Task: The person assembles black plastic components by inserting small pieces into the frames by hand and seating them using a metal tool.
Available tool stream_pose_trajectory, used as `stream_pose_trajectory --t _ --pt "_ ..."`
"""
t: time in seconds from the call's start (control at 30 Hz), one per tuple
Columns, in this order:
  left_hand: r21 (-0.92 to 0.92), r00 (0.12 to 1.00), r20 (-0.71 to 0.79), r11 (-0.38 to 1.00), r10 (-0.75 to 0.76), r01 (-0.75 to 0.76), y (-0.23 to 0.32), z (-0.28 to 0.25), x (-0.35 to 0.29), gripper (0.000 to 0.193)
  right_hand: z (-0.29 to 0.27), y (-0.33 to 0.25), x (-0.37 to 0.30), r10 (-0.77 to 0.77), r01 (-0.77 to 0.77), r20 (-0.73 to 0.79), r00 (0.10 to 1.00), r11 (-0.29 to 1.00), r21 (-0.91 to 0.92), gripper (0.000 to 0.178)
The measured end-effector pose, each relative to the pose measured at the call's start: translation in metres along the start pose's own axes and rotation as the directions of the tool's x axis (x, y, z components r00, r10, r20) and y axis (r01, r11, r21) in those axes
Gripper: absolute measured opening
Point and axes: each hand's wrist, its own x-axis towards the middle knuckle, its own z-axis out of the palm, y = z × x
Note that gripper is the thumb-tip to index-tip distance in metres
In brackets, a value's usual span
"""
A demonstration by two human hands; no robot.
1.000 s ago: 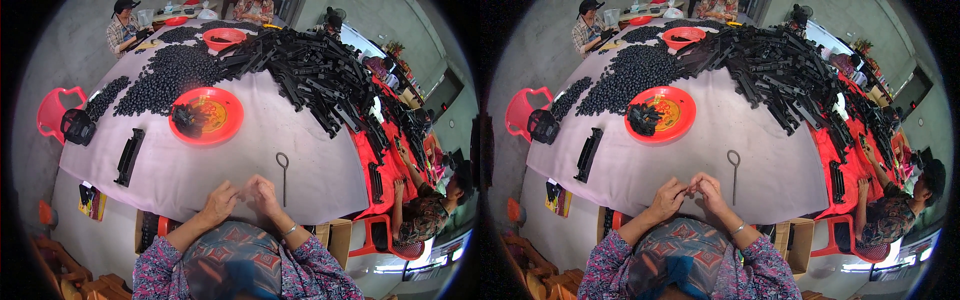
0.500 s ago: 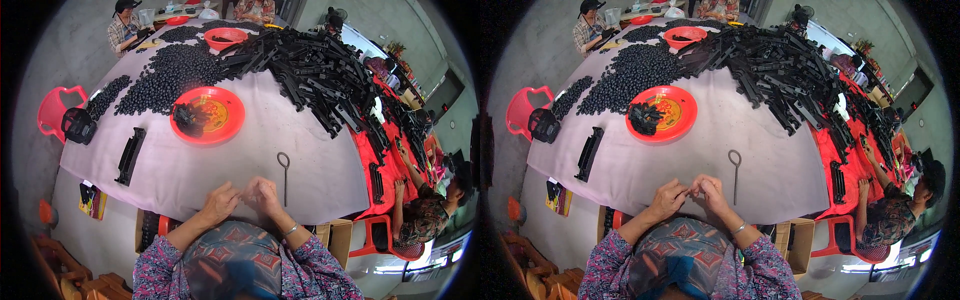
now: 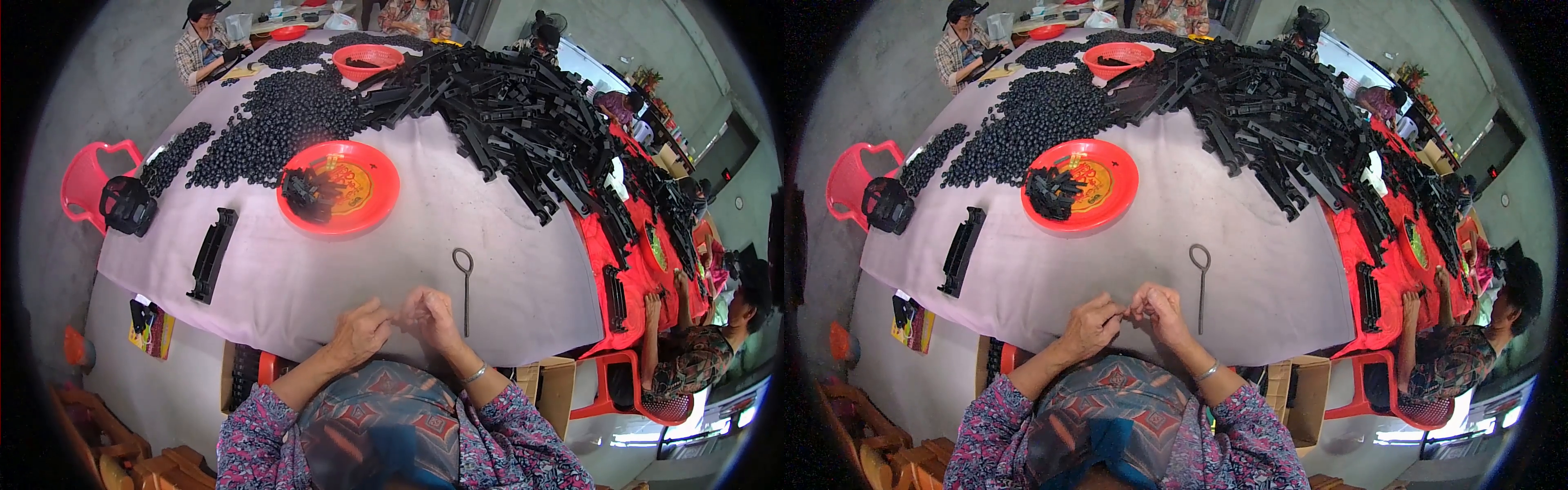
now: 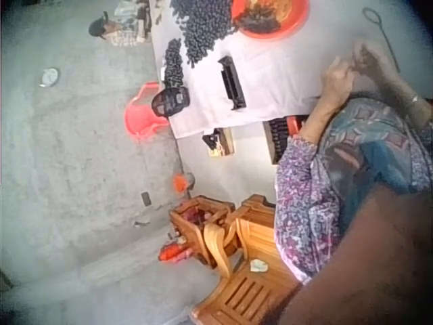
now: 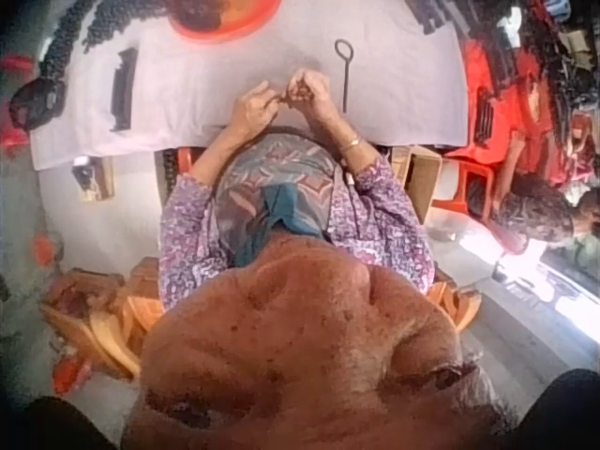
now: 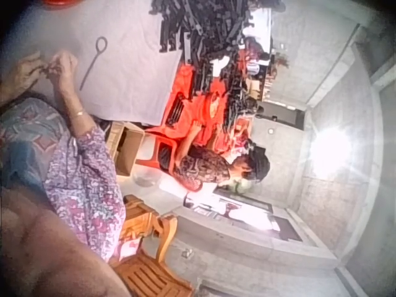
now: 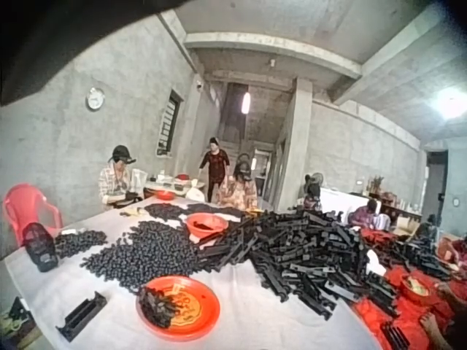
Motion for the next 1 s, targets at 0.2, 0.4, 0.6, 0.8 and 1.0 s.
stream_pose_trajectory --t 0.2,0.4,0.6,0.8,1.0 --pt "0.005 1.0 -0.01 1.0 -0.027 0.027 0.003 0.001 0.0 0.015 0.0 0.001 0.0 -0.001 0.001 0.006 1.0 1.0 -0.015 0.05" --pt "-0.021 1.0 0.002 1.0 -0.021 0.021 -0.003 0.002 -0.001 0.013 -0.004 0.007 0.0 -0.024 0.026 0.028 0.999 0.998 -0.065 0.049" --pt "-0.03 1.0 -0.007 1.0 -0.005 0.005 -0.005 0.003 -0.002 0.015 -0.003 0.003 0.001 -0.008 0.009 0.03 1.0 0.999 -0.033 0.049" --pt "-0.02 1.0 0.015 1.0 0.018 -0.018 -0.004 -0.001 -0.002 0.016 0.001 -0.002 -0.002 0.004 -0.004 0.011 1.0 1.0 -0.028 0.045" --pt "-0.058 0.999 0.033 0.998 -0.002 0.004 -0.006 0.001 -0.003 0.013 -0.001 -0.033 0.006 -0.072 0.03 -0.254 0.965 0.986 -0.167 0.029"
